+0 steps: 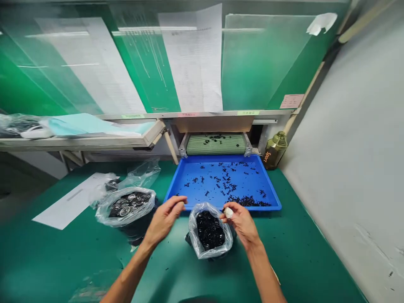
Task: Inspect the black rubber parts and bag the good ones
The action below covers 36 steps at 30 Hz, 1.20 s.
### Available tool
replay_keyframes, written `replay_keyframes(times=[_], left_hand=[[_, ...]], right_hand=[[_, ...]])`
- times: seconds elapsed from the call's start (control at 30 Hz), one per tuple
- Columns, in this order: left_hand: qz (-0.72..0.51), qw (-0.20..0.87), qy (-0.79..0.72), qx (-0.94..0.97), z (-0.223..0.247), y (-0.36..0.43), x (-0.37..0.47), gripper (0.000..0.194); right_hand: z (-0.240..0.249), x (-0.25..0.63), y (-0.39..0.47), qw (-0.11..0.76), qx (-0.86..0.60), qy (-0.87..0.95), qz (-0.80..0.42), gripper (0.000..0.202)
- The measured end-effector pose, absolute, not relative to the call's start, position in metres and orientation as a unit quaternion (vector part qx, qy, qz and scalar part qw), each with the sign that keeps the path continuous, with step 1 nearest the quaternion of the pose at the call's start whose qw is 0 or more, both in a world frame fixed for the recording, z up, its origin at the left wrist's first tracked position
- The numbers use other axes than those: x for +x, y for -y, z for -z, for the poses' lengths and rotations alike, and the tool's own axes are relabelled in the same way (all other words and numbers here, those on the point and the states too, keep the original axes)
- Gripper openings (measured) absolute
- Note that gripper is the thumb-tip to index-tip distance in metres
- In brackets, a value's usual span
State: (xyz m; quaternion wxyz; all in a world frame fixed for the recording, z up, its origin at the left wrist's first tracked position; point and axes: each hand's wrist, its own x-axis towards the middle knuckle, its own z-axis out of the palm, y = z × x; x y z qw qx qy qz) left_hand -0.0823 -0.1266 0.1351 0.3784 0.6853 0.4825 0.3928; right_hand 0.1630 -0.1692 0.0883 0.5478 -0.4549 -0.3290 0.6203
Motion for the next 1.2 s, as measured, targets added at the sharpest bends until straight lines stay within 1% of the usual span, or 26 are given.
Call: replay_keyframes(times=[0.1, 0.2, 0.27, 0.33, 0.37, 0.43, 0.47, 0.53, 0.6, 0.67, 0.77, 0.87, 0.93, 1.03, 1.1, 1.2], left_hand=[[-0.351, 0.437, -0.410, 0.720, -0.134, 0.134, -0.032, 0.024], [-0.356, 0.474, -0.384, 0.708, -0.131, 0.134, -0.007, 0.022], [-0.376, 0.507, -0.383, 0.674, -0.126, 0.131, -0.002, 0.019], [-0.388, 0.575, -0.390, 0.606, -0.119, 0.126, -0.002, 0.017], [-0.393, 0.616, -0.392, 0.560, -0.115, 0.122, -0.004, 0.017], [-0.408, 0.683, -0.389, 0.464, -0.107, 0.116, -0.008, 0.019], [-0.421, 0.703, -0.384, 0.426, -0.104, 0.114, -0.010, 0.020], [-0.443, 0.722, -0.369, 0.382, -0.099, 0.109, -0.013, 0.021], [-0.450, 0.733, -0.352, 0.370, -0.096, 0.106, -0.015, 0.021], [-0.448, 0.742, -0.338, 0.366, -0.094, 0.105, -0.016, 0.021], [-0.447, 0.754, -0.324, 0.356, -0.094, 0.108, -0.015, 0.021], [-0.449, 0.763, -0.310, 0.345, -0.098, 0.112, -0.015, 0.022], [-0.449, 0.770, -0.301, 0.339, -0.101, 0.115, -0.015, 0.024], [-0.455, 0.770, -0.292, 0.339, -0.103, 0.117, -0.017, 0.026], [-0.464, 0.764, -0.285, 0.346, -0.103, 0.117, -0.018, 0.024], [-0.466, 0.753, -0.287, 0.365, -0.102, 0.117, -0.018, 0.018]], right_hand=[[-0.098, 0.139, 0.164, 0.581, -0.418, 0.298, -0.632, 0.034], [-0.101, 0.129, 0.162, 0.599, -0.424, 0.337, -0.589, 0.029], [-0.101, 0.131, 0.162, 0.588, -0.447, 0.374, -0.560, 0.026], [-0.099, 0.144, 0.164, 0.572, -0.472, 0.395, -0.541, 0.024], [-0.095, 0.154, 0.167, 0.561, -0.500, 0.414, -0.513, 0.023], [-0.078, 0.181, 0.179, 0.512, -0.597, 0.480, -0.388, 0.023], [-0.065, 0.195, 0.187, 0.467, -0.661, 0.515, -0.283, 0.025], [-0.031, 0.223, 0.207, 0.365, -0.746, 0.539, -0.140, 0.031], [0.006, 0.241, 0.226, 0.282, -0.772, 0.567, -0.062, 0.033], [0.035, 0.246, 0.241, 0.238, -0.775, 0.584, -0.033, 0.031], [0.052, 0.236, 0.250, 0.215, -0.775, 0.593, -0.019, 0.026], [0.048, 0.224, 0.248, 0.221, -0.766, 0.604, 0.014, 0.020], [0.042, 0.220, 0.246, 0.238, -0.762, 0.602, -0.002, 0.017], [0.028, 0.221, 0.242, 0.298, -0.767, 0.552, -0.135, 0.018], [0.013, 0.220, 0.237, 0.341, -0.763, 0.500, -0.228, 0.024], [-0.020, 0.209, 0.223, 0.378, -0.747, 0.460, -0.296, 0.033]])
